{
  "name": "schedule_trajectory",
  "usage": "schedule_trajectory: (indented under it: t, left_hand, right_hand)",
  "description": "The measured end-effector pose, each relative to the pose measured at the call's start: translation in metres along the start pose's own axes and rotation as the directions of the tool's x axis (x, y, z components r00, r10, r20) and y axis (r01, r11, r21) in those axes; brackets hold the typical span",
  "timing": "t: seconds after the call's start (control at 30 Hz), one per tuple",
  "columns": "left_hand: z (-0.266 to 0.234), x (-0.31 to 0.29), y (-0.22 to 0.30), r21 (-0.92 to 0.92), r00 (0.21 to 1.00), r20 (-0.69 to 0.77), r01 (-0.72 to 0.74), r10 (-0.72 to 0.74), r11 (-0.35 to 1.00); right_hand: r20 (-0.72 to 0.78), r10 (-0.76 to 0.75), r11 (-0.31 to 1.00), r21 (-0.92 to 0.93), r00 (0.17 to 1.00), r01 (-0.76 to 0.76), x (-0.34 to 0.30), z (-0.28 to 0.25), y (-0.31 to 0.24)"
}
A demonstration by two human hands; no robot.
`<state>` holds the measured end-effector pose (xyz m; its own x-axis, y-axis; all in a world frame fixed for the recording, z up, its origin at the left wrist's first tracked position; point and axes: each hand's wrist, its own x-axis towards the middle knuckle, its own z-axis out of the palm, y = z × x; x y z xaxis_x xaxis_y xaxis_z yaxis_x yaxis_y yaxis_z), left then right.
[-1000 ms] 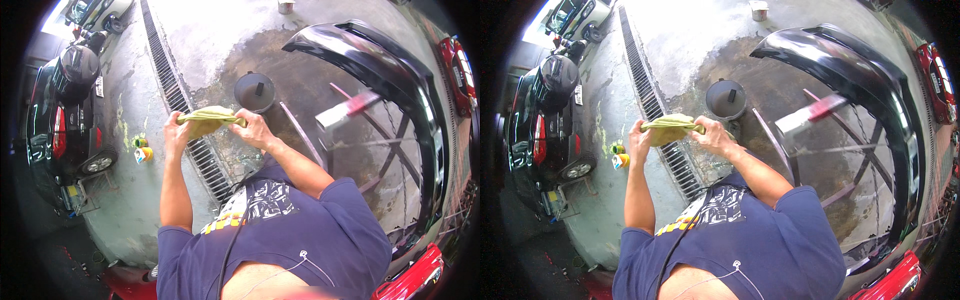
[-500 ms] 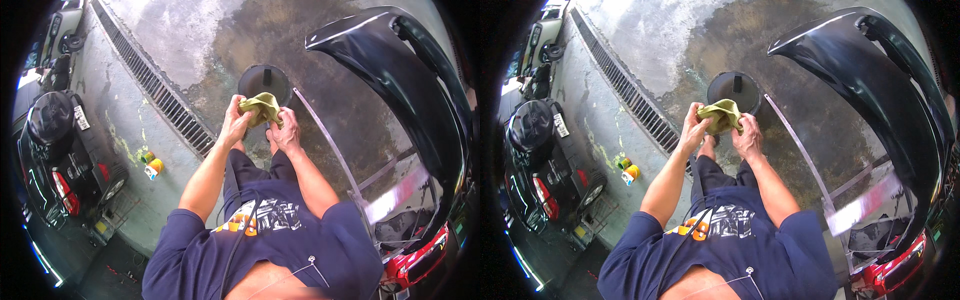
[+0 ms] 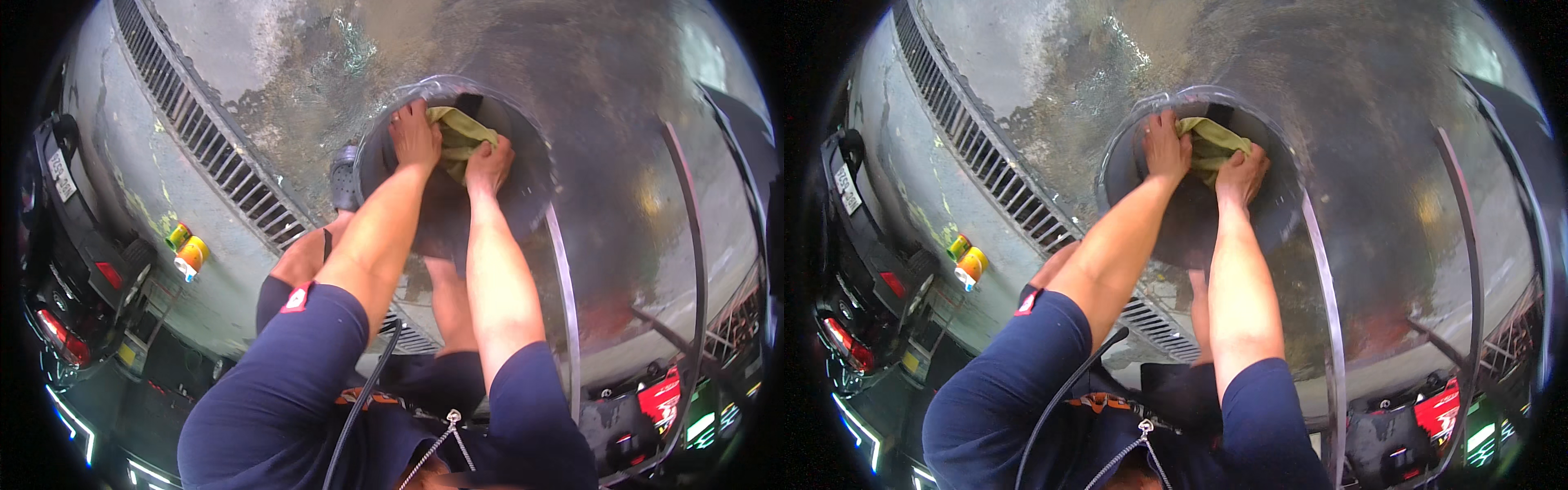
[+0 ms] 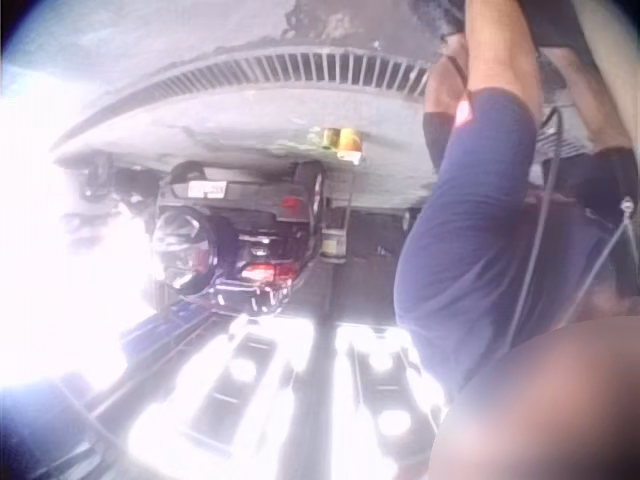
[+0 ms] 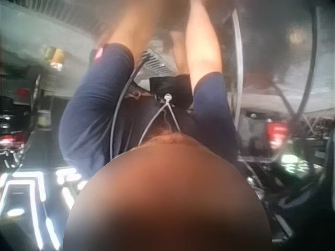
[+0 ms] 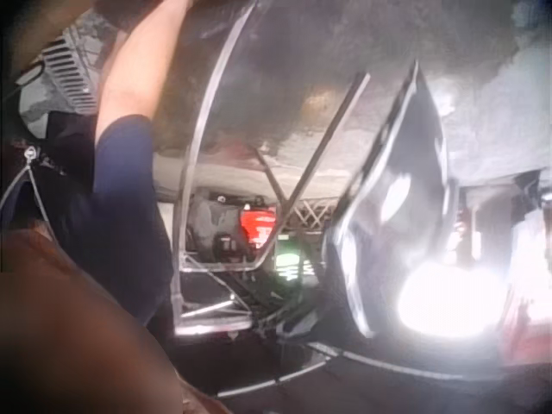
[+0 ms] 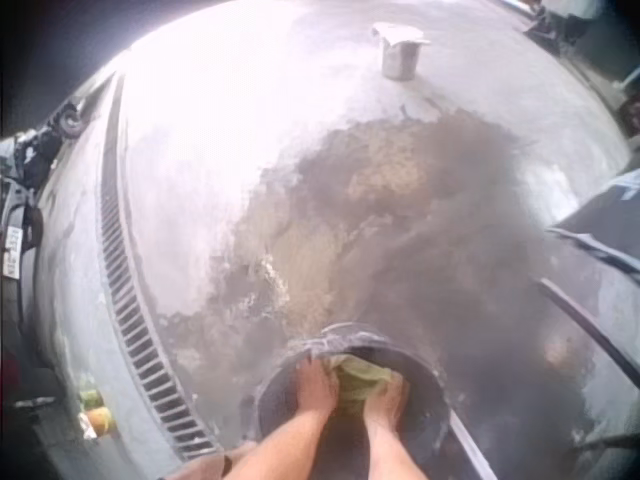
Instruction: The person wipes a black car bumper with a green cloth, moving around the part to clean multiple surfaces. They then rinse the cloth in a bucket of water and walk to a workbench area where they handle a spray gun and other tools.
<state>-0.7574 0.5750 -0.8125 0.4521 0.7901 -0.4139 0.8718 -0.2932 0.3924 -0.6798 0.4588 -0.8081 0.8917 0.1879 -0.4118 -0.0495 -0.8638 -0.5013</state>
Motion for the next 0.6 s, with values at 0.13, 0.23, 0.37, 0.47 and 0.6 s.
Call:
schedule_trajectory:
  t: [0.13,0.23,0.37,0.47,0.6]
  left_hand:
    - [0.116,0.012,-0.052,0.04,0.986,0.131,0.102,-0.107,0.994]
    - [0.162,0.004,-0.075,0.033,0.966,0.252,0.043,-0.05,0.999]
    - [0.128,-0.02,-0.056,-0.022,0.946,0.32,-0.045,0.05,0.999]
    - [0.049,-0.051,-0.022,-0.718,0.918,0.335,0.395,-0.212,0.573]
    - [-0.034,-0.056,0.023,-0.582,0.616,0.777,0.622,-0.131,-0.523]
  right_hand:
    - [-0.08,0.19,0.96,-0.196,0.978,-0.203,0.01,0.077,0.047]
    - [0.202,0.252,0.916,-0.365,0.946,-0.166,0.017,0.105,0.079]
    - [0.296,0.015,0.988,-0.149,0.955,0.031,0.01,0.085,0.075]
    - [0.007,-0.166,0.954,0.254,0.986,0.159,-0.039,0.021,0.013]
    - [-0.128,-0.311,0.847,0.413,0.942,0.336,-0.142,-0.1,-0.102]
